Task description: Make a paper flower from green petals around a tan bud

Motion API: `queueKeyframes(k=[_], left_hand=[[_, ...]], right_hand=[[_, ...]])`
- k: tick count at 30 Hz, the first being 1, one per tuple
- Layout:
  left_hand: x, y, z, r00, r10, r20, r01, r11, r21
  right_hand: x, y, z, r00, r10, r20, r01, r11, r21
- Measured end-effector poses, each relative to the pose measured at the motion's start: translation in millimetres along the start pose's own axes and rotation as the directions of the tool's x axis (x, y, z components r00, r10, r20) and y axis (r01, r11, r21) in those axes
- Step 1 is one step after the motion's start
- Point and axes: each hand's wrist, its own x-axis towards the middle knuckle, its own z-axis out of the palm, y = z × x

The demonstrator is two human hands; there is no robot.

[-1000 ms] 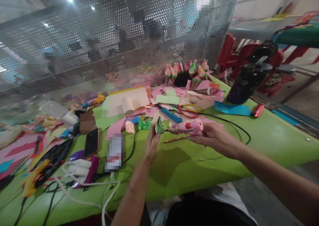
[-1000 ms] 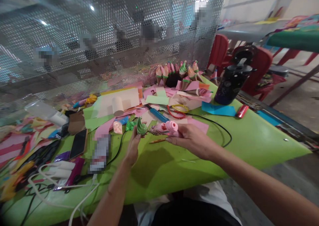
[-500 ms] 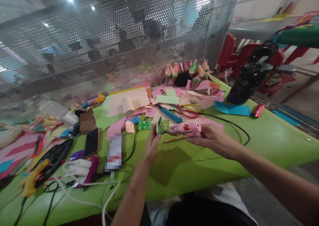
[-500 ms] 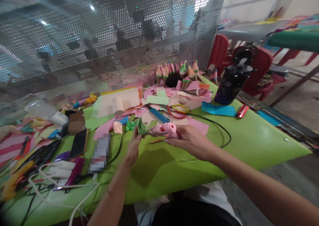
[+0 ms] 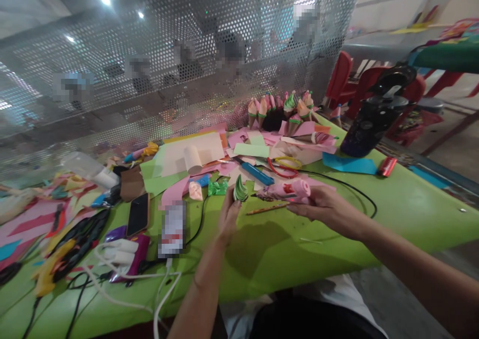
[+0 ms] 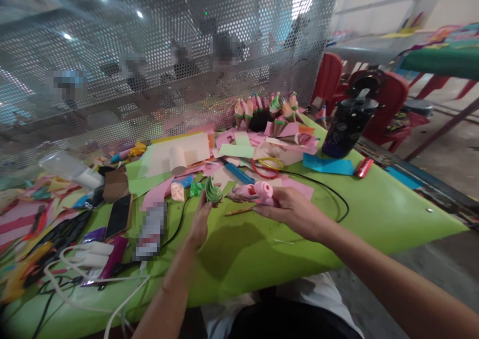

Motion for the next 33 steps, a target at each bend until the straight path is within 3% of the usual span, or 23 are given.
queueKeyframes(k=[2,6,9,11,14,17,19,21,24,29,33], left_hand=[[0,1,-0.5,1.0,-0.016,0.001,0.016,1.0,-0.01],[-2,4,-0.7,0.999,-0.02,0.025,0.02,1.0,0.0],[-2,4,-1.5,0.998,-0.022,0.06,0.023,1.0,-0.021],[-2,2,-2.1,0.997,-0.024,0.073,0.027,0.999,-0.044],[-2,-1,-2.5,0.996,-0.028,0.085,0.034,0.997,-0.068],[-1,-3,-1.8,0.995,-0.037,0.094,0.045,0.995,-0.085],[-1,-4,-0.7,0.996,-0.047,0.079,0.054,0.994,-0.091],[0,-4,0.3,0.997,-0.059,0.057,0.065,0.993,-0.099],[1,-4,0.6,0.995,-0.066,0.069,0.074,0.991,-0.114],[1,-6,-1.2,0.993,-0.056,0.105,0.068,0.991,-0.116],[1,-9,-1.5,0.992,-0.061,0.111,0.075,0.989,-0.125]], right_hand=[[-3,9,-8,0.996,0.092,-0.001,-0.091,0.994,0.058],[-11,34,-29,0.97,0.211,0.117,-0.218,0.975,0.05],[-16,53,-42,0.948,0.277,0.154,-0.266,0.96,-0.092],[-20,63,-48,0.959,0.271,0.087,-0.24,0.935,-0.261],[-28,65,-53,0.979,0.153,-0.136,-0.203,0.798,-0.568],[-31,48,-52,0.959,-0.069,-0.274,-0.149,0.7,-0.698],[-26,30,-44,0.941,-0.258,-0.221,0.05,0.748,-0.662],[-15,11,-30,0.909,-0.398,-0.121,0.286,0.81,-0.513],[8,-10,-3,0.845,-0.529,-0.076,0.474,0.807,-0.352],[38,-21,33,0.775,-0.627,-0.077,0.594,0.764,-0.252],[48,-19,41,0.774,-0.627,-0.09,0.584,0.761,-0.284]])
